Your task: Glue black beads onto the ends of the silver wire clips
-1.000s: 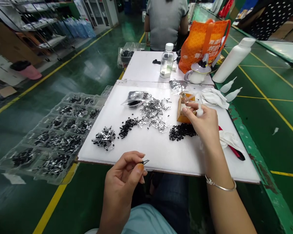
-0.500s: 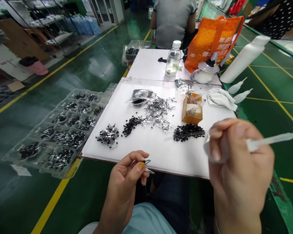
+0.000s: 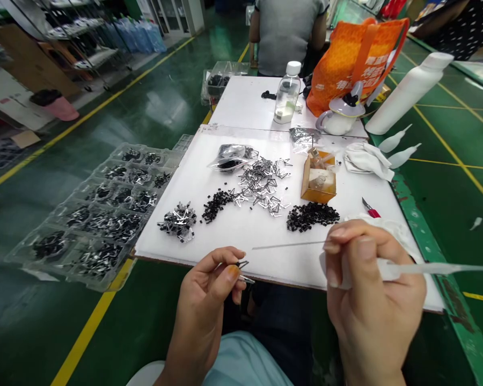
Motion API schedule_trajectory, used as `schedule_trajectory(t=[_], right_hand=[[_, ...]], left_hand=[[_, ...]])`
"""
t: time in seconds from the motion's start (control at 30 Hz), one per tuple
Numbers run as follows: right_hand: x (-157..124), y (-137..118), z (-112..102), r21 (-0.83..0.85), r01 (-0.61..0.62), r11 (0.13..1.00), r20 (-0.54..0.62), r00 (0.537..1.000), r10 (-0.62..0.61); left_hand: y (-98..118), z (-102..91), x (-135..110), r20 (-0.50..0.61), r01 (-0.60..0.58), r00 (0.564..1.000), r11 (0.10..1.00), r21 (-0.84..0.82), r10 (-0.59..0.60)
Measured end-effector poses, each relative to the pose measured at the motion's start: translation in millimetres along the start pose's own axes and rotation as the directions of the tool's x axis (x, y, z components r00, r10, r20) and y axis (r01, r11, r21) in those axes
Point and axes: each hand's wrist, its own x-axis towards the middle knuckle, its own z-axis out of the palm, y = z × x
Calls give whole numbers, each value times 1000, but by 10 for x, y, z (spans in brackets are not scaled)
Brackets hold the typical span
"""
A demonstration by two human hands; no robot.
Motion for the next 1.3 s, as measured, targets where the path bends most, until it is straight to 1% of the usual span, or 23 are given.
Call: schedule_trajectory(t=[0.07, 0.1, 0.13, 0.17, 0.23, 0.27, 0.3, 0.33, 0.37, 0.43, 0.47, 0.53, 0.6, 0.63, 0.67, 0.73, 0.8, 0.83, 0.9, 1.03, 1.17, 1.23, 1.3], right_hand=[[225, 134, -30, -44, 153, 987, -97, 983, -156], [362, 221, -56, -119, 257, 959, -178, 945, -276], [507, 312, -89, -240, 332, 912, -228, 894, -386], [648, 400, -126, -353, 359, 864, -243, 856, -455], [893, 538, -197, -485, 384, 785, -213, 819, -532], [986, 581, -225, -552, 388, 738, -168, 816, -554], [1058, 606, -244, -616, 384, 688, -106, 825, -555], [1107, 614, -254, -675, 375, 635, -31, 846, -533], [1136, 609, -255, -721, 363, 590, 52, 878, -477], [1137, 576, -243, -762, 344, 549, 180, 927, -330], [1111, 554, -238, -764, 337, 550, 217, 937, -272], [1018, 514, -253, -770, 312, 557, 243, 950, -196], [893, 489, -318, -784, 285, 551, 269, 957, -112], [829, 485, -368, -790, 278, 546, 306, 951, -41], [769, 487, -425, -797, 276, 537, 358, 932, 51], [674, 512, -541, -823, 275, 497, 435, 868, 240], [614, 555, -630, -858, 267, 440, 441, 821, 362], [596, 579, -658, -871, 262, 417, 430, 817, 384], [577, 627, -682, -881, 255, 399, 413, 827, 381], [570, 698, -663, -885, 252, 391, 404, 834, 376], [568, 730, -645, -889, 238, 391, 391, 840, 376], [567, 735, -640, -888, 237, 395, 391, 840, 375], [565, 739, -635, -888, 239, 394, 391, 842, 372]], left_hand=[[0, -1, 1, 2, 3, 1000, 1000, 2, -3], [1, 0, 3, 6, 4, 1000, 1000, 5, -4], [3, 1, 4, 8, 7, 1000, 1000, 5, -7], [5, 3, 5, 12, 12, 1000, 1000, 1, -12], [8, 8, 4, 27, 25, 999, 999, -22, -24], [9, 9, 2, 37, 30, 999, 999, -39, -29], [10, 9, -1, 48, 38, 998, 998, -56, -35], [10, 7, -5, 64, 46, 997, 996, -72, -42], [10, 4, -10, 84, 54, 995, 995, -88, -47], [14, -4, -20, 126, 79, 990, 990, -115, -64], [19, -8, -24, 150, 92, 986, 988, -127, -72], [40, -13, -27, 185, 120, 978, 982, -149, -91], [73, -10, -24, 202, 150, 973, 974, -170, -114], [90, -5, -20, 208, 165, 970, 969, -184, -126], [107, 1, -16, 210, 184, 967, 963, -198, -142], [132, 17, -7, 221, 230, 958, 948, -221, -182], [147, 30, 1, 233, 290, 943, 928, -233, -236], [150, 34, 5, 238, 325, 933, 915, -239, -269], [155, 35, 12, 260, 388, 911, 882, -267, -322], [161, 20, 24, 309, 492, 862, 806, -328, -401], [164, 14, 18, 317, 564, 823, 745, -355, -472], [163, 18, 9, 319, 577, 815, 729, -368, -484], [156, 25, 3, 307, 558, 828, 743, -371, -469]])
